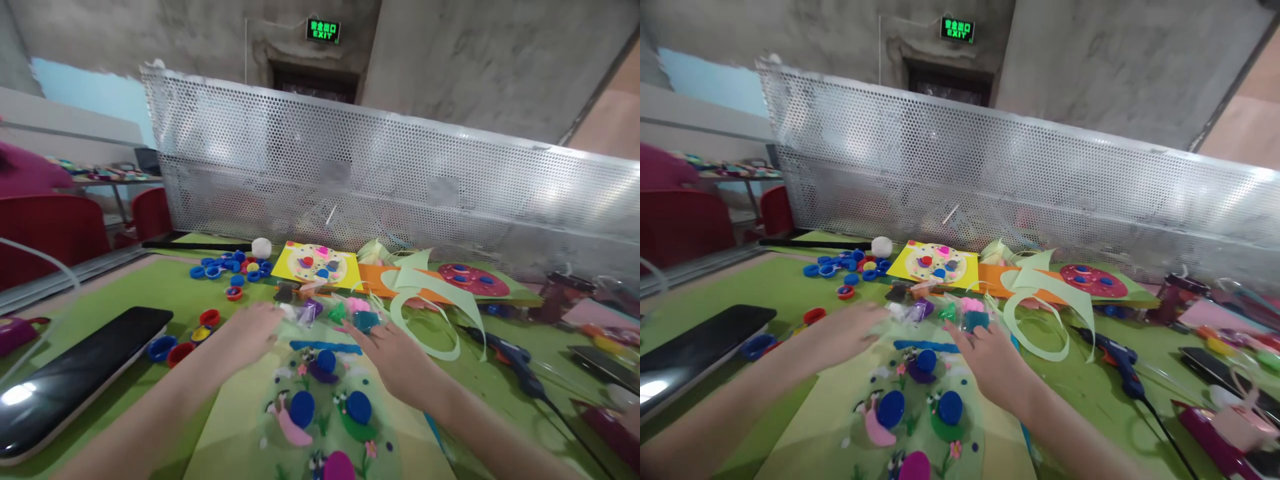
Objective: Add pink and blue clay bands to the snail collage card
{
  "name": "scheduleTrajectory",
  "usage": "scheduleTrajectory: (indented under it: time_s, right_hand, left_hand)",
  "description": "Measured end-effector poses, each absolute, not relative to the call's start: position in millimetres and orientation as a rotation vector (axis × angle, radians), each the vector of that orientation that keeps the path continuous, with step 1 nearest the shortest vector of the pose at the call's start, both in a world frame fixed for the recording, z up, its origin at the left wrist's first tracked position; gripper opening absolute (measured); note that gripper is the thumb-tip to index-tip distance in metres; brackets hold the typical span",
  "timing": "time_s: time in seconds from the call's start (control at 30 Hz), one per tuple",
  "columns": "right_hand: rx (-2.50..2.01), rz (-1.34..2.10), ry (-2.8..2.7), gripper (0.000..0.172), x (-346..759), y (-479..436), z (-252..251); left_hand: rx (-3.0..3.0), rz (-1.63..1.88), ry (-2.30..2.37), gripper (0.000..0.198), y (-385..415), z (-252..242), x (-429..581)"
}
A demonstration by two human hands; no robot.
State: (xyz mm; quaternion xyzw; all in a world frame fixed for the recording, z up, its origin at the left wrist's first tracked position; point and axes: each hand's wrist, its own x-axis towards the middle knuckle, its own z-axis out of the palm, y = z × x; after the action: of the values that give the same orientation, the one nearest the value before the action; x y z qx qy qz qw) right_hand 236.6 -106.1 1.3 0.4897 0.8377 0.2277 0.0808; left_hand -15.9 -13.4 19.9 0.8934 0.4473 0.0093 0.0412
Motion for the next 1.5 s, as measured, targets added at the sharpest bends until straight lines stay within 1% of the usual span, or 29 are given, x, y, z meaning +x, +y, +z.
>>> scheduleTrajectory:
  time_s: [0.03,0.1,0.13,0.17,0.3,0.43,0.5,0.6,0.73,0.83,0.93,1.1,1.2,1.3,1.4,1.5]
  right_hand:
    - [1.463,0.664,2.525,0.074,236.0,-106.0,0.5]
    - [1.476,0.628,2.547,0.072,233.8,-105.9,-0.9]
    - [1.489,0.607,2.551,0.071,232.6,-105.9,-1.4]
    - [1.504,0.581,2.553,0.069,231.5,-105.9,-1.7]
    - [1.550,0.492,2.576,0.064,229.3,-105.9,-2.5]
    - [1.545,0.515,2.602,0.062,230.6,-104.9,-4.9]
    - [1.550,0.506,2.623,0.061,230.4,-105.1,-6.0]
    - [1.609,0.377,2.736,0.058,226.9,-108.7,-4.7]
    - [1.827,0.036,2.976,0.055,215.1,-118.0,4.4]
    - [1.994,-0.206,3.096,0.053,203.6,-123.5,12.2]
    - [2.034,-0.376,3.149,0.051,193.6,-126.4,16.6]
    - [2.033,-0.545,3.161,0.050,186.2,-129.7,14.8]
    - [2.044,-0.532,3.138,0.050,187.0,-130.9,12.1]
    - [2.084,-0.548,3.115,0.057,188.7,-132.2,12.4]
    - [2.039,-0.707,3.158,0.063,190.1,-133.7,14.6]
    - [1.963,-0.893,3.146,0.062,191.2,-131.8,13.3]
  left_hand:
    - [2.749,0.041,1.436,0.048,-8.2,19.8,-18.0]
    - [2.753,0.027,1.563,0.066,0.8,17.0,-20.5]
    - [2.751,0.015,1.598,0.072,4.3,14.6,-21.0]
    - [2.749,-0.001,1.610,0.073,7.1,11.8,-21.1]
    - [2.758,-0.051,1.539,0.062,13.3,5.0,-22.2]
    - [2.703,-0.076,1.582,0.062,16.4,8.7,-30.7]
    - [2.677,-0.079,1.591,0.057,18.0,12.0,-35.4]
    - [2.687,-0.002,1.535,0.052,18.3,17.7,-37.7]
    - [2.746,0.224,1.396,0.061,8.3,27.5,-30.5]
    - [2.728,0.382,1.091,0.070,-6.2,32.1,-21.4]
    - [2.620,0.455,0.834,0.079,-19.2,31.6,-13.0]
    - [2.591,0.385,0.761,0.074,-29.4,26.5,-2.7]
    - [2.633,0.379,0.723,0.074,-33.1,25.1,1.9]
    - [2.664,0.387,0.740,0.078,-38.1,26.4,5.6]
    - [2.625,0.400,0.775,0.084,-43.0,29.4,8.1]
    - [2.611,0.391,0.803,0.090,-45.4,29.9,10.1]
